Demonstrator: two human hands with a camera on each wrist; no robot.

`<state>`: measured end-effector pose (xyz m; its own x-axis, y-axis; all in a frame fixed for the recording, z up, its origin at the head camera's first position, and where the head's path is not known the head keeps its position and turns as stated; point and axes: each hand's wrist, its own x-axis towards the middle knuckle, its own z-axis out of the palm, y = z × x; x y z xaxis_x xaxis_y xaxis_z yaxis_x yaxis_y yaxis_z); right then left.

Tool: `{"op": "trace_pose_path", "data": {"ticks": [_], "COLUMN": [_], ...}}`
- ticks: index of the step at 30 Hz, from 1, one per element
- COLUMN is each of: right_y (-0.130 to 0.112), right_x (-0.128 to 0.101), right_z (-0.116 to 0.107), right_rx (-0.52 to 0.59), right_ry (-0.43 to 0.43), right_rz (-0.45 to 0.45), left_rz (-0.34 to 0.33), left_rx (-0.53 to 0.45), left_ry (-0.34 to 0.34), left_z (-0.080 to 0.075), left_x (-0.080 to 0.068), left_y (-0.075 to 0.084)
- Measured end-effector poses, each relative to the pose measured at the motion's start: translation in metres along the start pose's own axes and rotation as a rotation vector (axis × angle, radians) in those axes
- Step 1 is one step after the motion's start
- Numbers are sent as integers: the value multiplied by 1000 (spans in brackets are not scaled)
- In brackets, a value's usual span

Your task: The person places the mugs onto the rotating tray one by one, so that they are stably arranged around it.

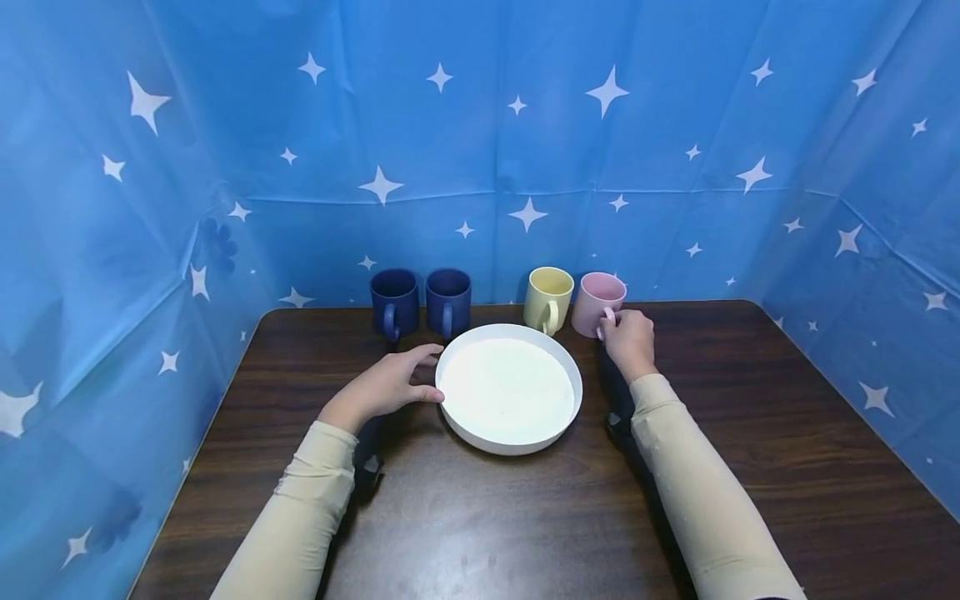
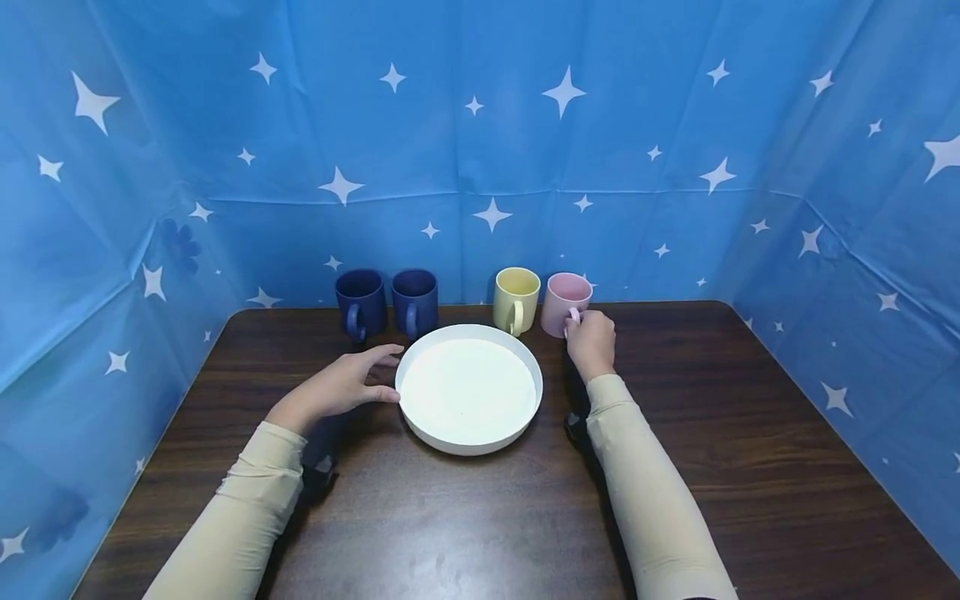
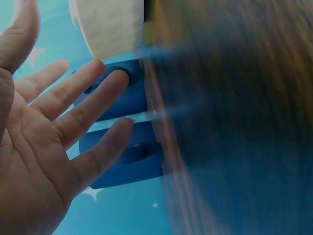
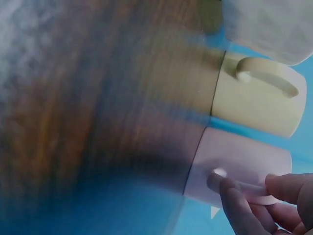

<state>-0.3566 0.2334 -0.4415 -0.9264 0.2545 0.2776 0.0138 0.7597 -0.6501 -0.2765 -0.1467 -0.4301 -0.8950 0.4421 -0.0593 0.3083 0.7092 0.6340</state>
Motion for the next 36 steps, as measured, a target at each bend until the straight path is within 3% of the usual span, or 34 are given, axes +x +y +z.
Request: {"op": "trace_pose_path", "data": {"ticks": [10,23,32,36], "right_y": [7,2,-12,-22], "right_x": [1,1,-7,-10], "right_z": [-4,-28,-49,-55], "right_rx": [20,-6,-13,38], "right_ry": [52,87,81,94], "right_rz": [21,-48,-109,-189], "left_rz": [70,-1,-24,-29], "left_rx": [8,108,113,100], "left_ry": [6,-22,-39,-42], "left_z": [4,6,6,6], "left_x": [2,1,0,0], "left_y": [0,2,4,5]}}
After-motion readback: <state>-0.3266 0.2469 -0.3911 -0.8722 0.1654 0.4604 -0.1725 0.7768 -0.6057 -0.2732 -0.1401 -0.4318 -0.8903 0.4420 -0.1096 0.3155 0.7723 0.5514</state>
